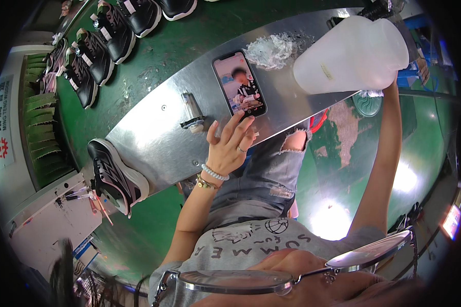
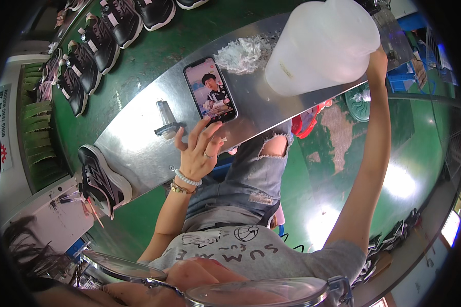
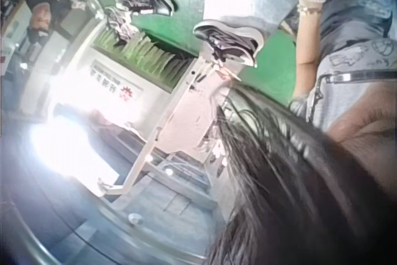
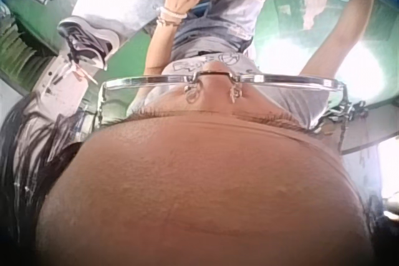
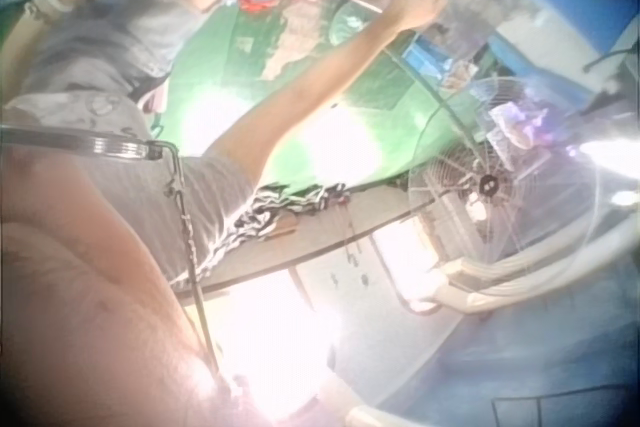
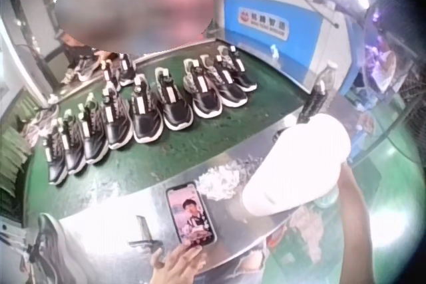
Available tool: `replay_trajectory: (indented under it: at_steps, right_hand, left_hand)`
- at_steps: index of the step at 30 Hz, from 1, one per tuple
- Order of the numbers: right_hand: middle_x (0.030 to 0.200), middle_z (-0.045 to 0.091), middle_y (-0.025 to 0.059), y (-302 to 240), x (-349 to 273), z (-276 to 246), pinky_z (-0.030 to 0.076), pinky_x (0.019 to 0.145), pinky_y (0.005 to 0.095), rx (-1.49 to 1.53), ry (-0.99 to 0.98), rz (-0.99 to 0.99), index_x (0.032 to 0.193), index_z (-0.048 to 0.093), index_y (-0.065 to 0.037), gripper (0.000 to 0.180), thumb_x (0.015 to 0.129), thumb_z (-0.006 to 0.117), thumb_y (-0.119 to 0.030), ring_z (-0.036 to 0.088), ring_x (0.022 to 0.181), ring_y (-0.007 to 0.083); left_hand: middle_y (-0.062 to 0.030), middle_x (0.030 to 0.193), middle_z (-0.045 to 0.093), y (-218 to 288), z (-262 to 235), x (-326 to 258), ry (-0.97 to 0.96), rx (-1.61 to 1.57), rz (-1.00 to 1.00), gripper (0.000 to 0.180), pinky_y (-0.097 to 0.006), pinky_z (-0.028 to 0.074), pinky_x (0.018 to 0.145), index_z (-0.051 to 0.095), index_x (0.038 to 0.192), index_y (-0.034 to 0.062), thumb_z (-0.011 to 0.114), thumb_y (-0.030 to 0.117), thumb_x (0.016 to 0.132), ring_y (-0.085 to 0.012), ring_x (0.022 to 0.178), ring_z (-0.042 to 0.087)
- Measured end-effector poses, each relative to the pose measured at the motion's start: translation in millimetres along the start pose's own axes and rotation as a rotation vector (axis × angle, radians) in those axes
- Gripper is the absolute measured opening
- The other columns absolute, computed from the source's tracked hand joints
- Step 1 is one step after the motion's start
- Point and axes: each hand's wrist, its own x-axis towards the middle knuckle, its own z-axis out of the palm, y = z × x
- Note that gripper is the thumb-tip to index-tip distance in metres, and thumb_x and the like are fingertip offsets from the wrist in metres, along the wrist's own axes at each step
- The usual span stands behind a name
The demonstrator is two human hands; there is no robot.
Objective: The person wipes a small component with a cloth, uses shears to trim excess material from it, and then applies liquid from a syringe to the side of a shoe.
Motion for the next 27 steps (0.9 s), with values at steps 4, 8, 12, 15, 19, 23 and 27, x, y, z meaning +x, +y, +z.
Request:
replay_trajectory:
  at_steps: [4,8,12,15,19,23,27]
  right_hand:
    - [0.099,0.061,0.0125,-8.4,-22.2,-46.6,0.048,0.074,0.0337,0.179,0.154,0.169,0.105,0.06,-0.005,0.027,0.079,0.056,-0.008,0.061,0.085,0.0303]
    - [0.084,0.065,0.0035,-42.5,-38.2,-57.8,0.048,0.07,0.025,0.078,0.311,0.253,0.097,0.065,-0.007,0.02,0.077,0.068,-0.009,0.061,0.076,0.0116]
    - [0.083,0.065,0.0033,-72.7,-69.7,-52.9,0.047,0.07,0.0231,0.208,0.286,0.398,0.095,0.065,-0.004,0.018,0.077,0.068,-0.007,0.06,0.075,0.0092]
    - [0.083,0.064,0.004,-94.0,-96.9,-59.5,0.047,0.068,0.0228,0.227,0.3,0.491,0.094,0.065,-0.004,0.018,0.076,0.068,-0.005,0.06,0.074,0.0099]
    - [0.083,0.064,0.0054,-153.4,-124.5,-60.3,0.047,0.067,0.0249,0.254,0.279,0.418,0.089,0.066,-0.004,0.017,0.073,0.069,-0.002,0.06,0.073,0.0139]
    - [0.084,0.063,0.0058,-194.7,-124.5,-51.4,0.048,0.066,0.0275,0.405,0.202,0.346,0.082,0.067,-0.004,0.011,0.071,0.069,-0.001,0.061,0.072,0.0176]
    - [0.085,0.063,0.0049,-206.9,-119.3,-40.2,0.048,0.066,0.0278,0.4,0.149,0.351,0.08,0.066,-0.003,0.009,0.072,0.067,-0.002,0.061,0.073,0.0194]
  left_hand:
    - [0.0055,0.113,0.058,3.5,-0.8,0.4,0.064,-0.057,0.035,0.02,-0.045,0.014,0.1,0.052,0.091,0.0187,0.064,0.014,0.075,-0.0162,0.111,0.051]
    - [0.0062,0.108,0.059,2.6,-8.6,-4.1,0.12,-0.062,0.008,0.021,-0.04,0.019,0.099,0.052,0.09,0.0176,0.066,0.016,0.074,-0.0132,0.107,0.053]
    - [0.0034,0.107,0.059,-2.2,-18.2,-12.0,0.106,-0.095,-0.096,0.02,-0.039,0.021,0.099,0.056,0.091,0.0124,0.064,0.011,0.073,-0.0152,0.105,0.053]
    - [0.0016,0.107,0.058,-4.7,-18.9,-13.1,0.061,-0.11,-0.107,0.013,-0.041,0.024,0.098,0.055,0.09,0.0127,0.06,0.011,0.078,-0.0197,0.107,0.052]
    - [0.0001,0.112,0.056,-3.0,-17.1,-5.8,0.035,-0.115,-0.151,0.013,-0.04,0.028,0.096,0.054,0.093,0.0121,0.059,0.012,0.08,-0.0208,0.109,0.05]
    - [-0.003,0.11,0.057,-2.0,-8.4,10.9,0.102,-0.126,-0.18,0.016,-0.038,0.035,0.086,0.051,0.095,0.0079,0.058,0.007,0.08,-0.0232,0.098,0.053]
    - [-0.0042,0.11,0.056,-7.4,3.2,15.8,0.12,-0.111,-0.252,0.018,-0.035,0.04,0.08,0.051,0.093,0.0077,0.061,0.009,0.078,-0.0226,0.093,0.054]
